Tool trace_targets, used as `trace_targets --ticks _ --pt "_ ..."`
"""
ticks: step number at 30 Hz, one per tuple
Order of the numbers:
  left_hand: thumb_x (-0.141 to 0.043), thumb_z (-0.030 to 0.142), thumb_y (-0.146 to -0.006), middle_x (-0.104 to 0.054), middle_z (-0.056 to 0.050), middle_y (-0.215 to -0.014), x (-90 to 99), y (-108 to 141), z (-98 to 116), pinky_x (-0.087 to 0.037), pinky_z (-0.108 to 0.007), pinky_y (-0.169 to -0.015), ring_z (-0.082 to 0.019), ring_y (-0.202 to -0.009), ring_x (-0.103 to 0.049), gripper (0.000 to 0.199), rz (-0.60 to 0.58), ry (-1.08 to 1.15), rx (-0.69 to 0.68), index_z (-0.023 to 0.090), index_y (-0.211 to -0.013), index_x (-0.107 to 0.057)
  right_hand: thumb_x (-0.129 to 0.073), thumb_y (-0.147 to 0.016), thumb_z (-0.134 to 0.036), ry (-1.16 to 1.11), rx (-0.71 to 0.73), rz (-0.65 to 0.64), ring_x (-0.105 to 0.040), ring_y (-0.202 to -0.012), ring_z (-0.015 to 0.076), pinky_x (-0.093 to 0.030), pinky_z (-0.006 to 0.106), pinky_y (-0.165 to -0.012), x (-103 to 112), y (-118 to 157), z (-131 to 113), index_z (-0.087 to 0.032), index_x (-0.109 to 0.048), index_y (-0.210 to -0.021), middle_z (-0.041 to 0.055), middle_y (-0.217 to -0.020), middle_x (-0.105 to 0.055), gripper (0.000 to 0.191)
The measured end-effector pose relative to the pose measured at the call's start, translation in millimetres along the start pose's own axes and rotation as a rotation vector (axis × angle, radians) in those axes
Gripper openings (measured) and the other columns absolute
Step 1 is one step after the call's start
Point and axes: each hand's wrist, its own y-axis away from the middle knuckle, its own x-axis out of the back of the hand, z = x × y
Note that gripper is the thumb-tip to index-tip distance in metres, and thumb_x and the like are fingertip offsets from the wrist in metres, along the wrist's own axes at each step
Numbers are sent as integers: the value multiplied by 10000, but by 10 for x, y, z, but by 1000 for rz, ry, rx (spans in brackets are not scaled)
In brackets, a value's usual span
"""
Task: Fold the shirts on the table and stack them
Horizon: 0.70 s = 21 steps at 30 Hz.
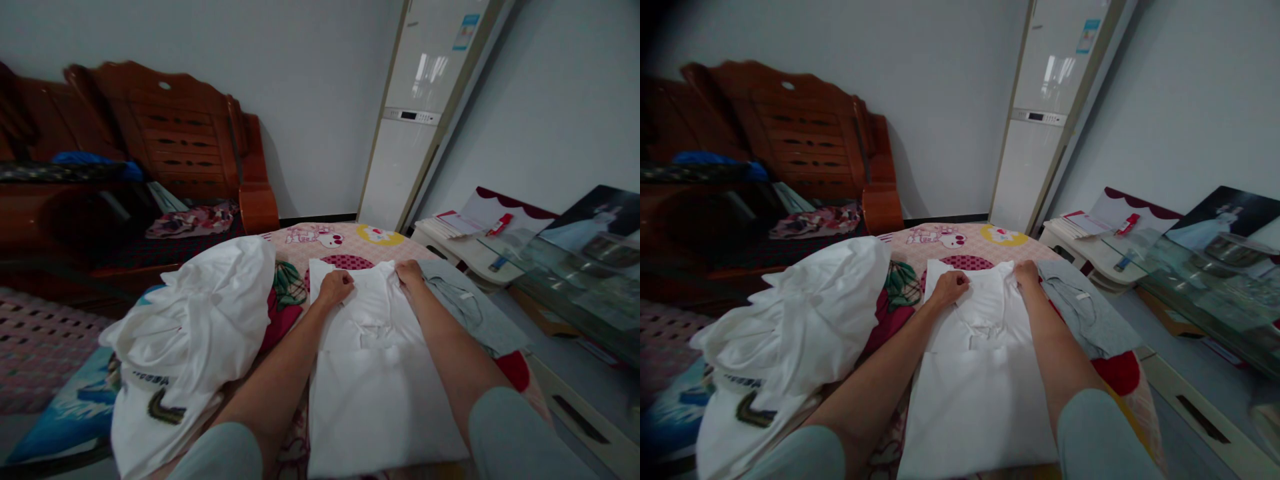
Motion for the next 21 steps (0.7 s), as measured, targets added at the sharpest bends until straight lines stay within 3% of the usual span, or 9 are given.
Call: trace_targets --ticks 5,8,13,21 --pt "-612 138 -762 -747 -50 -857 -5 0 4 -465 -244 -734 -162 -790 -652 164 -2 -17 5 149 -855 -746 -626 -786 -275 -7 -38 -48 -700 -775 216 -447 233 -595 -2 -125 -42 -118 -780 -805 124 -795 -755 221" --pt "-602 142 -769 -747 -54 -859 11 5 31 -463 -244 -736 -165 -799 -654 161 -3 -28 24 149 -846 -743 -652 -747 -255 -14 -16 -38 -695 -786 209 -447 227 -613 17 -168 -80 -131 -780 -801 109 -820 -759 186" --pt "-579 153 -795 -748 -59 -876 5 -3 42 -460 -252 -739 -176 -825 -661 167 4 -29 49 153 -850 -736 -544 -836 -269 -44 25 57 -679 -892 183 -470 223 -722 2 -143 -170 -164 -754 -1019 79 -1006 -754 297" --pt "-589 110 -774 -742 -39 -901 -18 -11 -17 -474 -238 -784 -153 -827 -669 262 18 24 38 171 -990 -724 -448 -943 -240 103 61 71 -651 -1026 280 -462 351 -844 -131 98 -205 -101 -674 -1100 220 -1058 -701 307"
